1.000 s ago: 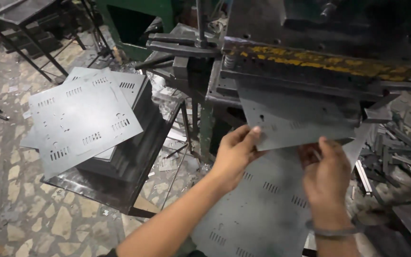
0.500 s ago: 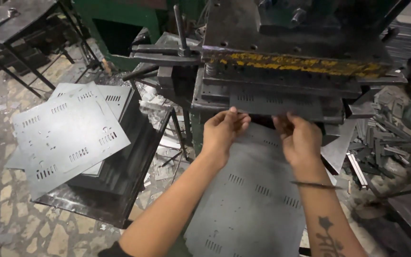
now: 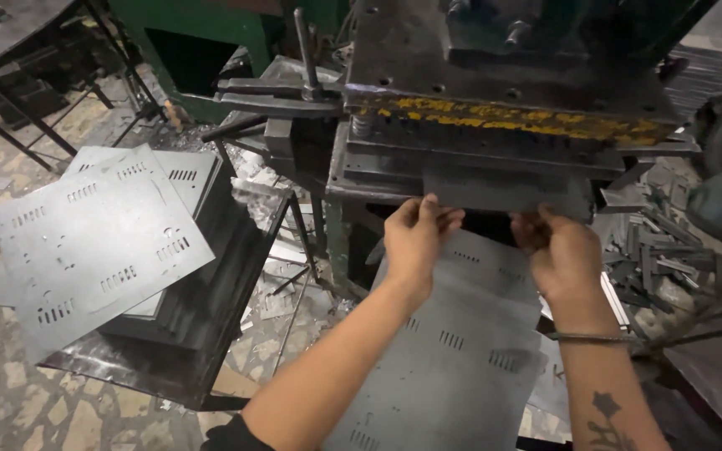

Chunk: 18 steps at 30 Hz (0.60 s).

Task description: Position metal sheets into a press machine and stack the processed parts.

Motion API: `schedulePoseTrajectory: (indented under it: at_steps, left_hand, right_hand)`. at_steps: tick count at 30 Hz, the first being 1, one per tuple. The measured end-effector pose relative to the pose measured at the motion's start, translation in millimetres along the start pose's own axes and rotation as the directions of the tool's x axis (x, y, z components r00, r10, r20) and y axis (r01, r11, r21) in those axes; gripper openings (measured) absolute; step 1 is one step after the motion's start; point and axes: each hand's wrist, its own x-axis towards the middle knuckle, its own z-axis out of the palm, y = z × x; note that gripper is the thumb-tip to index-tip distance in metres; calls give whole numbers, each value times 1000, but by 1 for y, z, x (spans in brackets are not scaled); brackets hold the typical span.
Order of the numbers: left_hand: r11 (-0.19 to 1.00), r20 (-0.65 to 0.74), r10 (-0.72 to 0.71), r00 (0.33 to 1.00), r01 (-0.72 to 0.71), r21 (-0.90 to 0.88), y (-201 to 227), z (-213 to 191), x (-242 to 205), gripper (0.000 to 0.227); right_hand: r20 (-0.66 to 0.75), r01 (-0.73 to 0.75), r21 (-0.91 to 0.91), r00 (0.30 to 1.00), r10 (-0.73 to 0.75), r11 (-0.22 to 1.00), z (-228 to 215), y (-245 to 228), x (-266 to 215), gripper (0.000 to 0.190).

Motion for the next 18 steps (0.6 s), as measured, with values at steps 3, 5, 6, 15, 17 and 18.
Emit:
schedulePoseTrajectory:
  at_steps: [3, 5, 6, 15, 17, 18]
  left_hand:
    - [1000, 34, -7, 999, 6, 14, 14, -8, -6, 28]
    - [1000, 7, -6, 1000, 7, -21, 12, -21, 3, 28]
    - [998, -15, -10, 1000, 9, -54, 10, -27, 7, 28]
    - [996, -110, 65, 992, -71, -50, 38, -74, 7, 31]
    - [997, -96, 64, 993, -67, -23, 41, -77, 4, 32]
    - [998, -84, 65, 994, -65, 3, 43, -78, 3, 33]
  right_hand:
    - [-5, 18, 70, 1000, -18, 997, -3, 10, 21, 25]
    - [21, 38, 32, 999, -39, 999, 8, 22, 19, 25]
    - [42, 61, -4, 997, -61, 998, 13, 27, 18, 25]
    - [130, 7, -13, 992, -6, 1000, 69, 35, -55, 23]
    - [127, -12, 24, 992, 9, 1000, 70, 32, -58, 31]
    - [128, -31, 60, 992, 23, 998, 70, 31, -60, 41]
